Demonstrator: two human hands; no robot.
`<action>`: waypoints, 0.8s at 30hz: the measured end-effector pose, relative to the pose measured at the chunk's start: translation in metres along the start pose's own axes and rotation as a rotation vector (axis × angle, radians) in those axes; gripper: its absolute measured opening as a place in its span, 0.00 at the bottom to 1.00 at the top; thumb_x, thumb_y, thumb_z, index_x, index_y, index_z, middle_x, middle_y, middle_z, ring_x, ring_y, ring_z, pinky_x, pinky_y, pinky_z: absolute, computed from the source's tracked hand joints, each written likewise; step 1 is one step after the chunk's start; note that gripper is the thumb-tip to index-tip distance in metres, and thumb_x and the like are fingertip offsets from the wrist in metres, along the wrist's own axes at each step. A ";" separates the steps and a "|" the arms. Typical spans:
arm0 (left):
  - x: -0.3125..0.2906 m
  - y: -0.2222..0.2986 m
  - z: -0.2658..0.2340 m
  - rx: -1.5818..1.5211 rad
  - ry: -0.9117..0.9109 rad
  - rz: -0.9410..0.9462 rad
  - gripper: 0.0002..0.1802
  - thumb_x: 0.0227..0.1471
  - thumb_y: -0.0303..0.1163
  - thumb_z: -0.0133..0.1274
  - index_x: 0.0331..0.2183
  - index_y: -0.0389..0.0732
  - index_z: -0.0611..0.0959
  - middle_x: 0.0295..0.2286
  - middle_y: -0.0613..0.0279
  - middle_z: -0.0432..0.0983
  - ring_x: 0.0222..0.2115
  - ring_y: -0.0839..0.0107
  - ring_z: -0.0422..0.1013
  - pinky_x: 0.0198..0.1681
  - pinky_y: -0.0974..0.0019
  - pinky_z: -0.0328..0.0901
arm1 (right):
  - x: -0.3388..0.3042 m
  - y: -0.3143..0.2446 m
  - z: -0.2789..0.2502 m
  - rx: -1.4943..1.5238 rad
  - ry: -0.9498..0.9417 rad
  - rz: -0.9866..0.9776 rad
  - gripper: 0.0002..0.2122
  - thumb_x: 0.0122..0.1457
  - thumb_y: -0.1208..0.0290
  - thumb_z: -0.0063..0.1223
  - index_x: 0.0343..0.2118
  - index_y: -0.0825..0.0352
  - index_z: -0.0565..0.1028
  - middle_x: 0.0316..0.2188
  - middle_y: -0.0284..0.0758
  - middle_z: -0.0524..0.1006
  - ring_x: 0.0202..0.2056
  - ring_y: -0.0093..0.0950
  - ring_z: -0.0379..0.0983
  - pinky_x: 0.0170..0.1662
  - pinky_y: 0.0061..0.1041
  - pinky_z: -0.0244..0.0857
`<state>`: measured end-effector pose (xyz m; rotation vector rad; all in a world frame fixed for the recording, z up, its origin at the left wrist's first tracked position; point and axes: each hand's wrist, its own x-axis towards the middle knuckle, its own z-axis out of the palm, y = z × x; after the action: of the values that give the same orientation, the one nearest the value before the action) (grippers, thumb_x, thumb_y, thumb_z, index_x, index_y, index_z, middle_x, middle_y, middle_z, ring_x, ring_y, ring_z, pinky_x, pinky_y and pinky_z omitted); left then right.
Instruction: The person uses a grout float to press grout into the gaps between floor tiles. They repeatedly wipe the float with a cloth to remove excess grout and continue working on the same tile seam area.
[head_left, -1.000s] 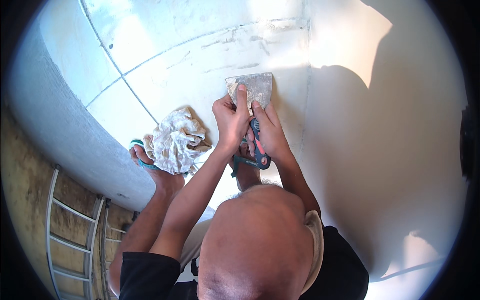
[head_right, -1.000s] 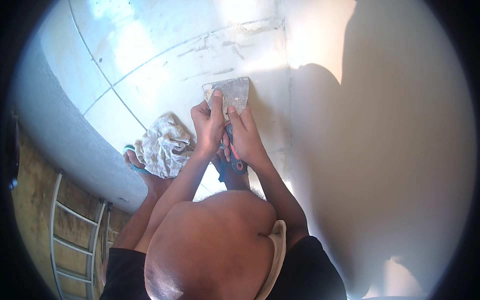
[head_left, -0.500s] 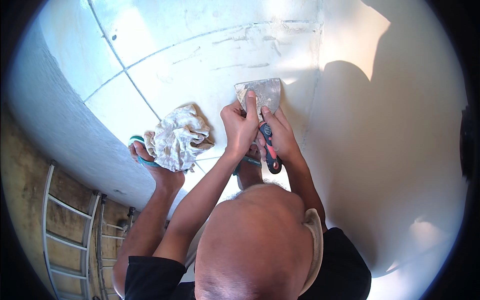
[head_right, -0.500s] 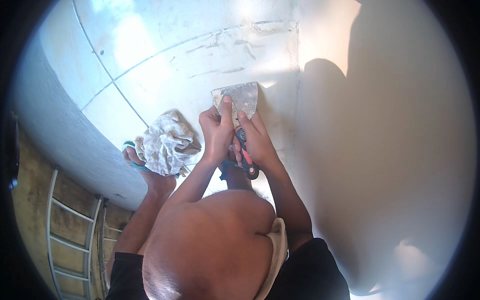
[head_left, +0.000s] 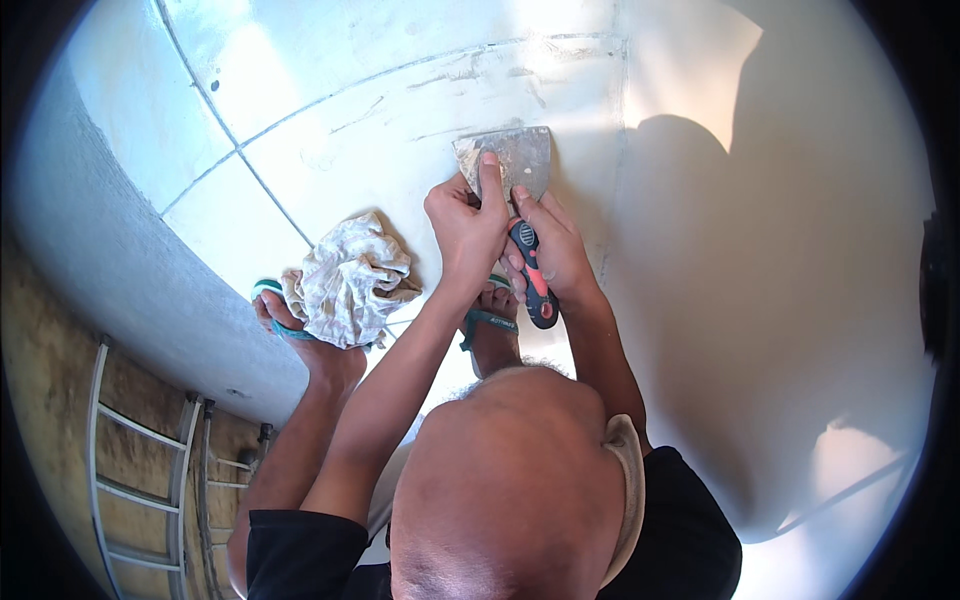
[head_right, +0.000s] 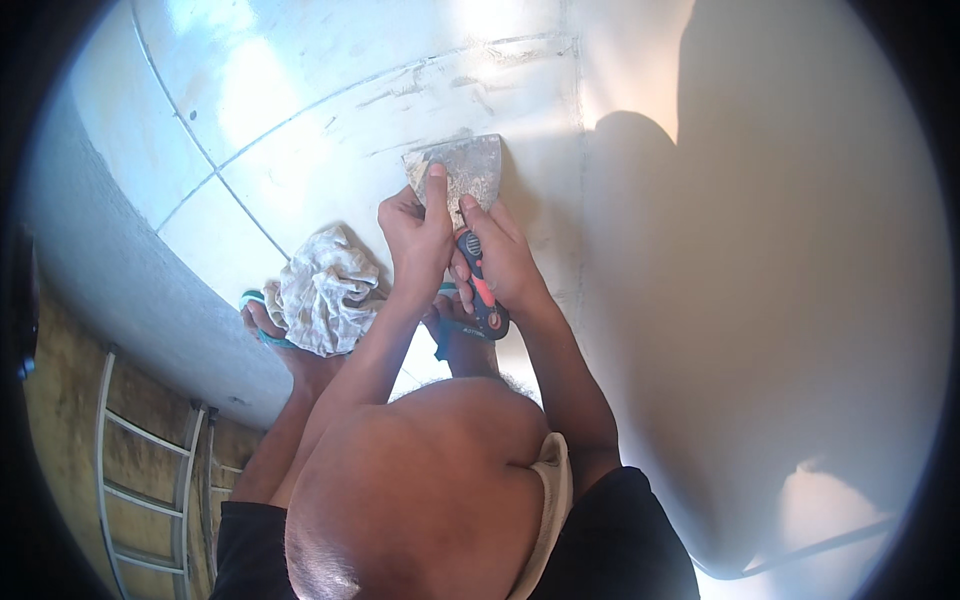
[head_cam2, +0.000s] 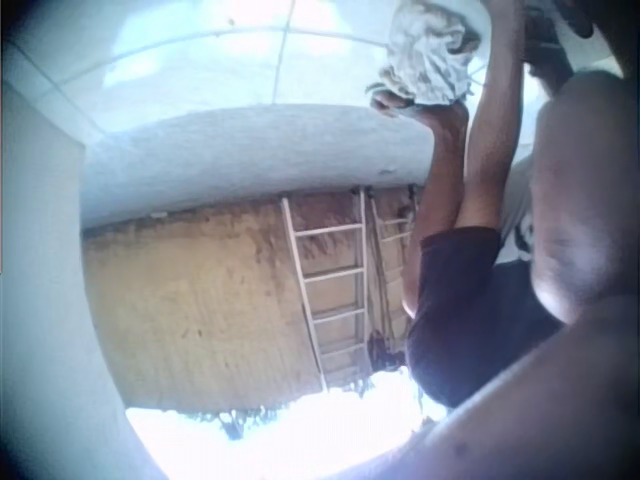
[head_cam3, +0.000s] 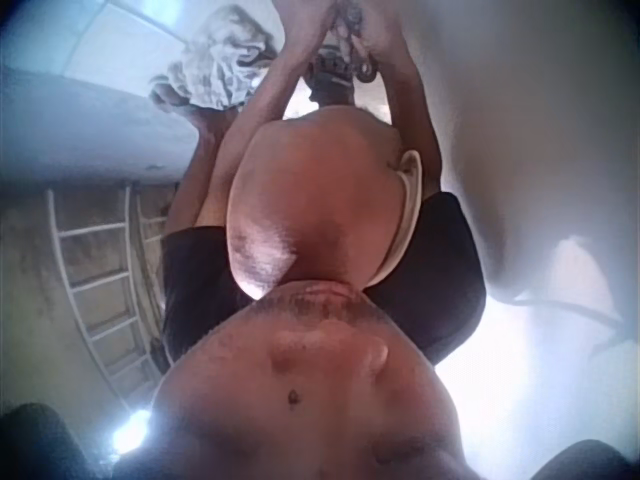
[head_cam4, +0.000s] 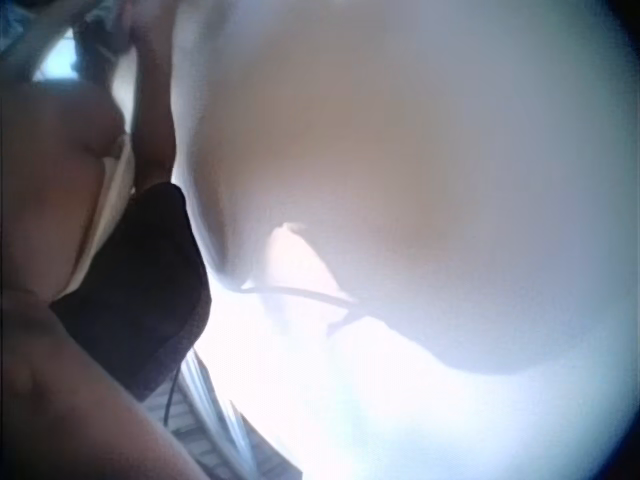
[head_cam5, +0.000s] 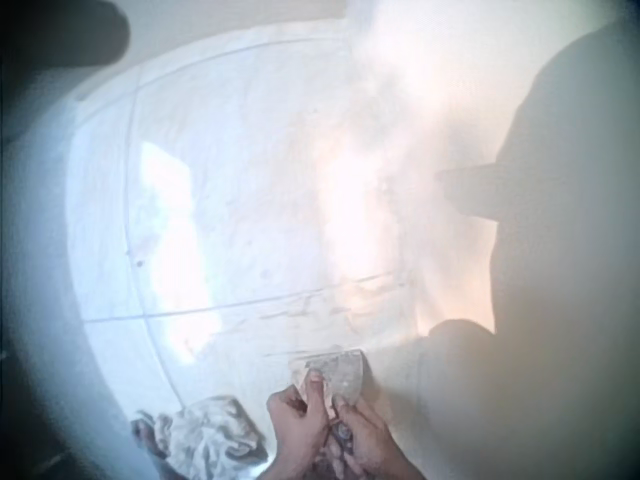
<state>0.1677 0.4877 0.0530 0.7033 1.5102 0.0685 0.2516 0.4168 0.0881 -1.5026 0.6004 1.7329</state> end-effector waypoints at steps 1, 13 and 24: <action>-0.005 -0.013 -0.004 0.017 0.002 0.047 0.28 0.69 0.40 0.55 0.21 0.31 0.82 0.12 0.67 0.71 0.14 0.85 0.63 0.17 0.69 0.55 | -0.005 0.005 -0.002 0.015 -0.038 0.004 0.14 0.77 0.57 0.40 0.51 0.63 0.65 0.16 0.34 0.69 0.10 0.26 0.65 0.12 0.28 0.62; 0.009 -0.015 -0.014 -0.005 0.043 0.134 0.29 0.69 0.41 0.55 0.18 0.32 0.81 0.11 0.69 0.69 0.13 0.85 0.59 0.15 0.68 0.52 | 0.000 -0.008 0.012 -0.033 -0.034 0.012 0.13 0.77 0.57 0.41 0.52 0.62 0.65 0.17 0.33 0.70 0.11 0.26 0.66 0.13 0.27 0.63; 0.013 -0.019 -0.018 0.000 0.057 0.135 0.30 0.70 0.41 0.54 0.19 0.31 0.79 0.11 0.63 0.70 0.08 0.80 0.63 0.11 0.68 0.53 | 0.001 -0.008 0.013 -0.049 -0.058 0.006 0.15 0.77 0.57 0.39 0.58 0.60 0.64 0.17 0.34 0.70 0.11 0.26 0.67 0.13 0.27 0.63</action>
<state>0.1457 0.4855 0.0341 0.8087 1.5161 0.1916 0.2497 0.4312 0.0911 -1.4796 0.5364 1.8017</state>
